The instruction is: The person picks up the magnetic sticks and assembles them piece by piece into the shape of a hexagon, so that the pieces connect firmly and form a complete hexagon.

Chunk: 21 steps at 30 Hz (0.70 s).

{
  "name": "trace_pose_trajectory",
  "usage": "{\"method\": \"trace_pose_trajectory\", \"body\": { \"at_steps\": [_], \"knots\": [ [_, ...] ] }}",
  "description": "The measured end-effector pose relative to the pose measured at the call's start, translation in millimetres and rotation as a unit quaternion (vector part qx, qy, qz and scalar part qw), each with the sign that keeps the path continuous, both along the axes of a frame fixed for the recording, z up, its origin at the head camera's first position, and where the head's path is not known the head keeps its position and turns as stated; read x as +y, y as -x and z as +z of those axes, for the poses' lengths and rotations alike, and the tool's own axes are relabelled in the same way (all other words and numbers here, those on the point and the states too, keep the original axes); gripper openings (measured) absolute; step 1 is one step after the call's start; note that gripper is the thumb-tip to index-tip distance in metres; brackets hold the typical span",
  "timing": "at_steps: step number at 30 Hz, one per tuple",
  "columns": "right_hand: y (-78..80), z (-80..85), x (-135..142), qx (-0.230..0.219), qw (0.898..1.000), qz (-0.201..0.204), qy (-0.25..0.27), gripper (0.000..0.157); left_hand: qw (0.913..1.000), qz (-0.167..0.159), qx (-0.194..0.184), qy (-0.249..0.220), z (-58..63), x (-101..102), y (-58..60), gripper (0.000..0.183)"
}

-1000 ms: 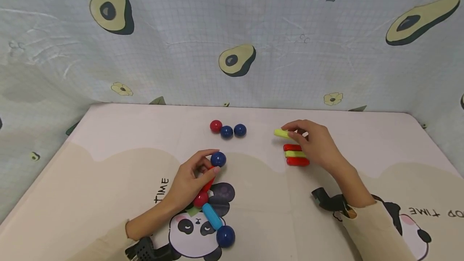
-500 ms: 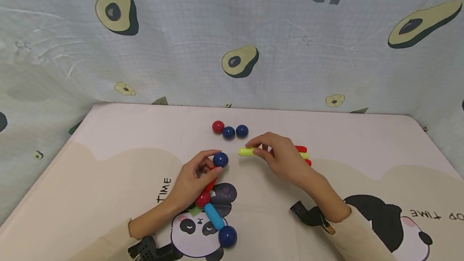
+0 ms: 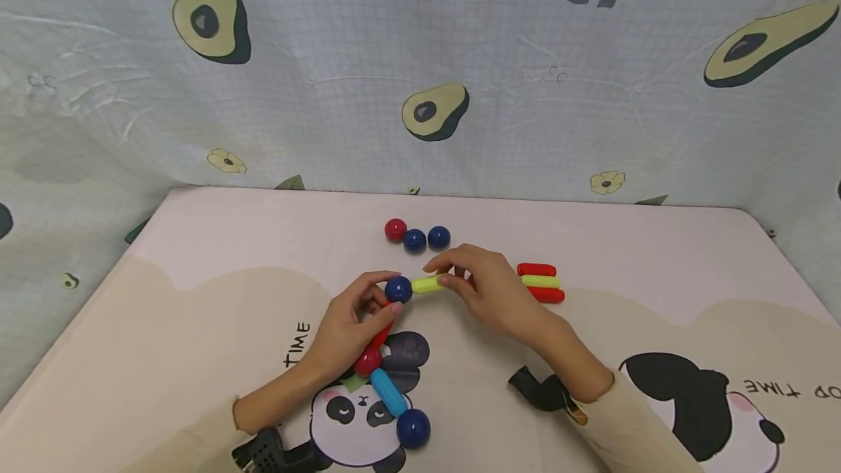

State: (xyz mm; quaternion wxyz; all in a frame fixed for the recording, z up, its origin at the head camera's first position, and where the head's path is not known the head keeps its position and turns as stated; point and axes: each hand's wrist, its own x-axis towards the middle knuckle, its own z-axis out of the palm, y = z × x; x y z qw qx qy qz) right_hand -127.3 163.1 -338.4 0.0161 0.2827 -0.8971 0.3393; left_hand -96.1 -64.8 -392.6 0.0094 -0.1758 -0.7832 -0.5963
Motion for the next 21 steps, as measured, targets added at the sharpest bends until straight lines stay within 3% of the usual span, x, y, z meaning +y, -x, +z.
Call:
{"method": "trace_pose_trajectory", "body": {
  "at_steps": [21],
  "knots": [
    [-1.6, -11.5, -16, -0.023, 0.999, 0.022, 0.033, 0.025, 0.9993, -0.002, -0.035, -0.008, -0.5, -1, -1.1, 0.037]
  ]
}}
